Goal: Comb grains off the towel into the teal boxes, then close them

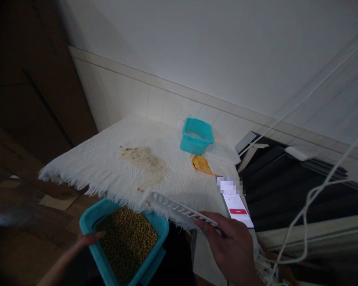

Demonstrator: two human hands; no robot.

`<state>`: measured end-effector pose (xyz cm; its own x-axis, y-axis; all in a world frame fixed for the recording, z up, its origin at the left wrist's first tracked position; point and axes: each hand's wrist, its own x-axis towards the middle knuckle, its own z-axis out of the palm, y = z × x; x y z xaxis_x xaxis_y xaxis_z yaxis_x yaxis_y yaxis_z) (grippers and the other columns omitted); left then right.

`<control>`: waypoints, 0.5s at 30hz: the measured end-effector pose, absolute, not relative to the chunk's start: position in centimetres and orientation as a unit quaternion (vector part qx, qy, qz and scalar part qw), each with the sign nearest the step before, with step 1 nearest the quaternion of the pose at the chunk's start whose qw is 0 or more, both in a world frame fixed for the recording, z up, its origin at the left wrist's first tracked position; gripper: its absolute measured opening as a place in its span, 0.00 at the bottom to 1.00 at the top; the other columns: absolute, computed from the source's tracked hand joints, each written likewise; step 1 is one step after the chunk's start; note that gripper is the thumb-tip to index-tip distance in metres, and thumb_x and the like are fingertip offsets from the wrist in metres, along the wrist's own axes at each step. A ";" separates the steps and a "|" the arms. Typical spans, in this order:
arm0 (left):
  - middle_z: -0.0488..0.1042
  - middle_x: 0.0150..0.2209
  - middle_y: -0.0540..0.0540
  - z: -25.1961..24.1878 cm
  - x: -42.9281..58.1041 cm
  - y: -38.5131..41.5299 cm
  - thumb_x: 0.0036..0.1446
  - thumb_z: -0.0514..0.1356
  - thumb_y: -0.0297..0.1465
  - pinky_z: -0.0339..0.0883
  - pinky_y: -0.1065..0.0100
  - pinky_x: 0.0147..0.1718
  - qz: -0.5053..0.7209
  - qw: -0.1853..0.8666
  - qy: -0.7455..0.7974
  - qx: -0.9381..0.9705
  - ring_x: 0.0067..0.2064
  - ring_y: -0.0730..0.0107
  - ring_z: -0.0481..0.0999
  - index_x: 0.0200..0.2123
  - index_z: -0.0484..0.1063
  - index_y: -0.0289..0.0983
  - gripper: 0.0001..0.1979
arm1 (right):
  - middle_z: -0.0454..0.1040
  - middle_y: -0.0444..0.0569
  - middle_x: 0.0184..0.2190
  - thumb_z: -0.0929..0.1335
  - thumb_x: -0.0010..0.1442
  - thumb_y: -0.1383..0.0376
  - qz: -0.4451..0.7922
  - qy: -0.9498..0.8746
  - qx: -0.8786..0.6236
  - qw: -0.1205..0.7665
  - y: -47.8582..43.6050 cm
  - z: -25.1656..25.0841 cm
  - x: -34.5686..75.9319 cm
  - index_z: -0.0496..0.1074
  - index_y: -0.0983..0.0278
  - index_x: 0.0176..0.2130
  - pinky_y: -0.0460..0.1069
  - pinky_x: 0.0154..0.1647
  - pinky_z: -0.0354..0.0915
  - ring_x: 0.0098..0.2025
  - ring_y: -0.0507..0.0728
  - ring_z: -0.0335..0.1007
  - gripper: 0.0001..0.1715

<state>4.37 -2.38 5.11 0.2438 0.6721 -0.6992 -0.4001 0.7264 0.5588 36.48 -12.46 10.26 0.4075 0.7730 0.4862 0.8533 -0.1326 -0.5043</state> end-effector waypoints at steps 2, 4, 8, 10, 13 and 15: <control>0.90 0.52 0.43 5.3 4.5 -1.9 0.37 0.85 0.29 0.86 0.41 0.47 0.343 0.772 0.520 0.124 0.55 0.28 0.89 0.63 0.80 0.56 0.48 | 0.88 0.46 0.27 0.73 0.70 0.37 -0.061 -0.531 -0.754 0.382 -12.6 10.2 35.9 0.92 0.50 0.34 0.51 0.26 0.77 0.23 0.61 0.84 0.28; 0.91 0.49 0.45 5.4 4.6 -1.6 0.31 0.85 0.27 0.86 0.43 0.46 0.341 0.768 0.528 0.118 0.54 0.27 0.90 0.64 0.79 0.58 0.53 | 0.89 0.46 0.27 0.73 0.72 0.37 -0.060 -0.527 -0.753 0.390 -12.3 10.2 35.3 0.93 0.49 0.35 0.51 0.28 0.78 0.24 0.61 0.84 0.27; 0.91 0.45 0.45 5.7 4.6 -1.4 0.30 0.84 0.26 0.86 0.44 0.46 0.342 0.764 0.536 0.110 0.54 0.28 0.90 0.65 0.78 0.56 0.55 | 0.90 0.46 0.29 0.73 0.73 0.41 -0.045 -0.539 -0.740 0.400 -10.7 10.1 34.7 0.93 0.49 0.38 0.50 0.29 0.79 0.27 0.61 0.87 0.24; 0.91 0.44 0.44 5.8 4.6 -1.4 0.29 0.84 0.27 0.87 0.44 0.45 0.344 0.764 0.535 0.109 0.55 0.27 0.90 0.66 0.78 0.55 0.56 | 0.90 0.46 0.30 0.73 0.74 0.43 -0.044 -0.557 -0.725 0.403 -9.9 9.9 34.6 0.93 0.50 0.38 0.49 0.30 0.80 0.28 0.61 0.87 0.23; 0.92 0.46 0.42 5.7 4.5 -1.2 0.29 0.85 0.30 0.88 0.44 0.45 0.362 0.763 0.523 0.114 0.56 0.25 0.89 0.67 0.77 0.55 0.57 | 0.90 0.46 0.29 0.72 0.75 0.44 -0.034 -0.594 -0.697 0.399 -9.2 9.7 34.3 0.93 0.50 0.37 0.48 0.30 0.80 0.26 0.60 0.86 0.23; 0.92 0.47 0.40 5.4 4.3 -1.0 0.28 0.86 0.30 0.89 0.44 0.44 0.376 0.762 0.513 0.122 0.56 0.24 0.89 0.68 0.76 0.55 0.59 | 0.89 0.45 0.29 0.73 0.74 0.45 -0.028 -0.607 -0.689 0.395 -9.1 9.7 34.1 0.93 0.50 0.37 0.48 0.28 0.78 0.24 0.59 0.84 0.22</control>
